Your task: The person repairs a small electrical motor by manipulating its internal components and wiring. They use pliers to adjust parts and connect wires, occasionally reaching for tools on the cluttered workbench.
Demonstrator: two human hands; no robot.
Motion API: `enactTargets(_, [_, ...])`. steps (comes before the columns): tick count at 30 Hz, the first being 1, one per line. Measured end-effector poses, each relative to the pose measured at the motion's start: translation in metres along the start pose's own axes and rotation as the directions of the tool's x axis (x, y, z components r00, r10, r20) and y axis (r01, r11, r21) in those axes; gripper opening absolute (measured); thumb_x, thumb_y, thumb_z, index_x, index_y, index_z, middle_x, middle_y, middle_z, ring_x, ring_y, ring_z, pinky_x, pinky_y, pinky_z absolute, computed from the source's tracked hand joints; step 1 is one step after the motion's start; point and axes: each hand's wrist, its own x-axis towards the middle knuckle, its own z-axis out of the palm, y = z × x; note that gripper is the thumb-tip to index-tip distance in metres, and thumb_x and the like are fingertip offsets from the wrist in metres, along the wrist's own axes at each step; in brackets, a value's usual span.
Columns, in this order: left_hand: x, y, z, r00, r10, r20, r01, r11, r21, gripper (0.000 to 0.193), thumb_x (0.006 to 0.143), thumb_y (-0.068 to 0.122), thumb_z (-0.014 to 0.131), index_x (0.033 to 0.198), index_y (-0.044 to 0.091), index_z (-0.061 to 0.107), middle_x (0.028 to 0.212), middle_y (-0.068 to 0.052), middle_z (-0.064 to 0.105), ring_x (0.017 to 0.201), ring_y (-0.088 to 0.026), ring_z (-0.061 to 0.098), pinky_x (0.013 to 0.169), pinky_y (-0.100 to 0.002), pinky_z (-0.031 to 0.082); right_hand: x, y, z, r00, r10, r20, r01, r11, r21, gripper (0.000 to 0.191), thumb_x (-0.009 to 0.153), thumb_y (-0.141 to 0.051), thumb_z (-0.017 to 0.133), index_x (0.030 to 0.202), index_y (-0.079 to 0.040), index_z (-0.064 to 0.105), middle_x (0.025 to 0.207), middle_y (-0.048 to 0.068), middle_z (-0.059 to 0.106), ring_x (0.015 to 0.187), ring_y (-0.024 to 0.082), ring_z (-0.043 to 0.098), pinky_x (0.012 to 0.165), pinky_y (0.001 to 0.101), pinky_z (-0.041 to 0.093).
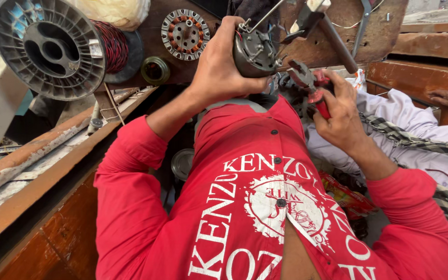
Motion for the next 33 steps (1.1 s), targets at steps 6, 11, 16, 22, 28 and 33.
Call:
enactTargets(6, [0.005,-0.003,-0.012,0.981,0.116,0.153,-0.092,0.983,-0.161,0.086,0.071,0.029,0.1,0.132,0.003,0.045,0.109,-0.011,0.072,0.103,-0.026,0.075,0.094,-0.036,0.058,0.013,0.023,0.0,0.988,-0.154,0.0,0.154,0.987,0.048,0.04,0.075,0.004,0.064,0.114,-0.003,0.066,0.15,0.021,0.049,0.136,0.043,0.05,0.117,0.0515,0.039])
enactTargets(11, [0.008,-0.004,-0.016,0.959,0.134,0.248,-0.079,0.972,-0.22,0.087,0.072,0.029,0.1,0.133,0.002,0.044,0.109,-0.011,0.072,0.102,-0.024,0.076,0.093,-0.035,0.059,0.019,0.033,-0.006,0.977,-0.201,0.07,0.194,0.977,0.091,0.048,0.071,0.0,0.07,0.118,0.0,0.065,0.144,0.021,0.052,0.133,0.042,0.051,0.115,0.0515,0.04])
enactTargets(16, [0.012,-0.003,-0.019,0.941,0.187,0.283,-0.102,0.952,-0.289,0.086,0.075,0.027,0.101,0.135,0.002,0.044,0.113,-0.012,0.073,0.105,-0.026,0.076,0.097,-0.036,0.06,0.023,0.041,-0.012,0.967,-0.228,0.112,0.22,0.972,0.077,0.042,0.074,0.001,0.072,0.115,0.0,0.065,0.14,0.021,0.053,0.129,0.042,0.054,0.111,0.0495,0.045])
enactTargets(22, [0.008,0.003,-0.015,0.982,0.141,0.129,-0.145,0.989,0.023,0.092,0.068,0.032,0.103,0.134,0.004,0.045,0.115,-0.017,0.064,0.107,-0.035,0.069,0.091,-0.042,0.056,0.017,0.032,-0.006,0.981,-0.164,0.107,0.158,0.985,0.067,0.03,0.077,0.006,0.065,0.105,-0.003,0.064,0.138,0.021,0.056,0.128,0.042,0.057,0.11,0.0477,0.049])
enactTargets(28, [0.0,0.009,0.0,0.989,0.144,-0.023,-0.13,0.942,0.309,0.096,0.07,0.032,0.098,0.141,0.001,0.041,0.128,-0.018,0.057,0.119,-0.036,0.061,0.099,-0.042,0.052,0.01,0.0,0.005,0.998,0.027,0.059,-0.028,1.0,0.01,0.033,0.083,0.004,0.063,0.116,-0.001,0.067,0.129,0.023,0.057,0.121,0.043,0.059,0.104,0.0481,0.05])
enactTargets(33, [0.001,0.006,0.016,0.893,0.449,-0.041,-0.248,0.565,0.787,0.09,0.074,0.022,0.094,0.139,-0.004,0.038,0.133,-0.02,0.052,0.124,-0.035,0.055,0.103,-0.049,0.048,0.004,-0.024,0.017,0.929,0.317,0.193,-0.355,0.91,0.215,0.053,0.079,0.001,0.056,0.131,0.0,0.063,0.127,0.024,0.059,0.115,0.044,0.06,0.099,0.0462,0.049])
